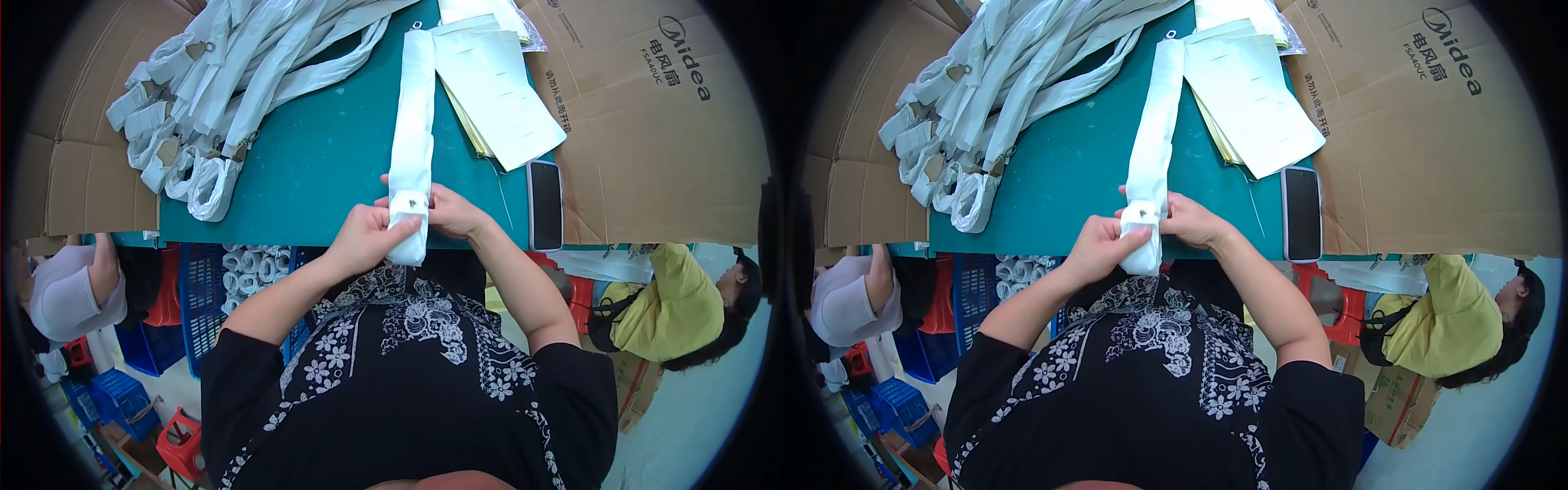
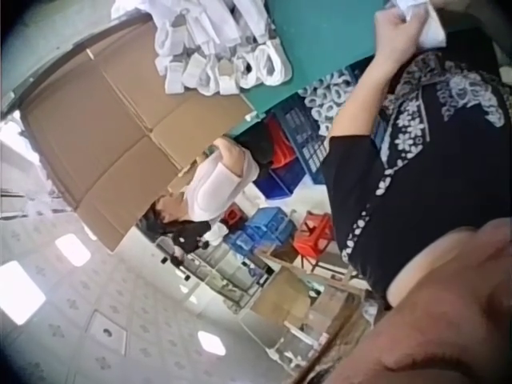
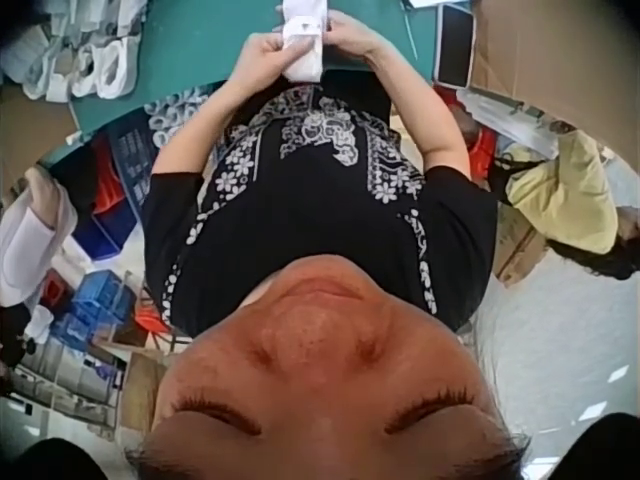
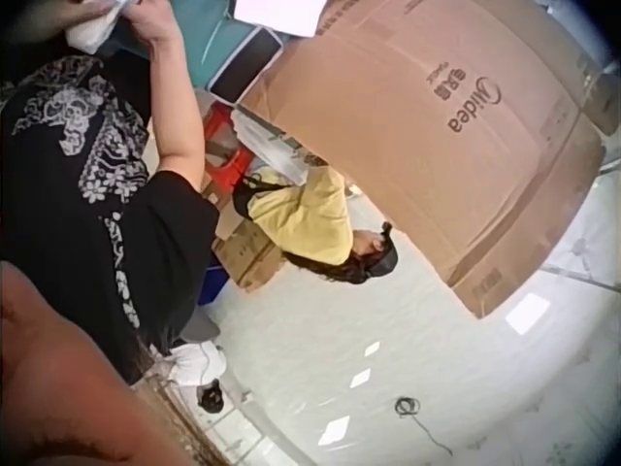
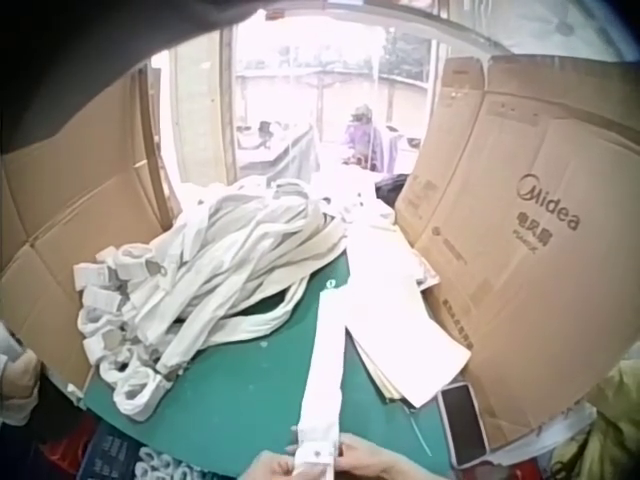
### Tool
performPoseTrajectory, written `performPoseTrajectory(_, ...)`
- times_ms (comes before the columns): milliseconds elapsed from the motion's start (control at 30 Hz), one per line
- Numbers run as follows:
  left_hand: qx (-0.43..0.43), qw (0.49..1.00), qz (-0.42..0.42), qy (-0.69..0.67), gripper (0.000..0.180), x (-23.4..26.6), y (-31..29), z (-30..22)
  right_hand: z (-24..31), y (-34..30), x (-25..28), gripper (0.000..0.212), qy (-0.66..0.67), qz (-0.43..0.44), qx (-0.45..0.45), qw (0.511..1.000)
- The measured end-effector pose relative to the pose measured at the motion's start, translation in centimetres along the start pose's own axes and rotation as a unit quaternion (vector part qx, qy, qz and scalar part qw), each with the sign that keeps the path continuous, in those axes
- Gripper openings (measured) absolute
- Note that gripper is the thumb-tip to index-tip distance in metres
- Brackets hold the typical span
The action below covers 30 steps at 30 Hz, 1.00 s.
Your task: Folding and rolling white belt straps at a factory workbench.
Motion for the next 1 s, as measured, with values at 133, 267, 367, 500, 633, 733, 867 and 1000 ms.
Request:
performPoseTrajectory(133, 0.117, 0.975, 0.031, -0.185, 0.034, 0.3, 1.2, 2.4, -2.5, 0.1, 2.3, 0.031, -0.047, -0.151, 0.006, 0.987)
performPoseTrajectory(267, -0.183, 0.981, -0.051, 0.038, 0.035, 2.8, 0.0, -1.1, -2.6, -0.7, 1.8, 0.026, 0.093, -0.257, -0.027, 0.962)
performPoseTrajectory(367, -0.331, 0.883, -0.076, 0.324, 0.031, 1.1, -1.7, -3.3, -3.3, -1.2, 1.0, 0.031, 0.175, -0.279, -0.051, 0.943)
performPoseTrajectory(500, -0.453, 0.773, -0.113, 0.43, 0.028, -0.1, -3.0, -4.4, -2.8, -0.5, 0.2, 0.033, 0.239, -0.212, -0.002, 0.948)
performPoseTrajectory(633, -0.46, 0.813, -0.073, 0.349, 0.022, -0.5, -3.2, -4.4, 0.1, -0.2, 0.6, 0.046, 0.218, -0.163, 0.086, 0.958)
performPoseTrajectory(733, -0.396, 0.868, -0.083, 0.289, 0.019, 0.7, -2.5, -4.4, 1.8, -0.2, 0.7, 0.066, 0.082, -0.107, 0.136, 0.982)
performPoseTrajectory(867, -0.117, 0.984, -0.081, 0.103, 0.019, 1.4, -1.0, -2.5, 3.3, -0.4, 1.1, 0.055, -0.055, -0.139, 0.134, 0.98)
performPoseTrajectory(1000, 0.046, 0.981, 0.006, -0.187, 0.028, 1.3, 0.7, 0.0, 2.5, -0.6, 1.8, 0.039, -0.173, -0.185, 0.101, 0.962)
Point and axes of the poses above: each hand's wrist, its own y-axis towards the middle knuckle, its own x-axis out of the back of the hand, z = x × y, the point moved 8 cm from there along y, towards the middle knuckle, and after that the axes turned 2 degrees about z, right-handed, at the moved point
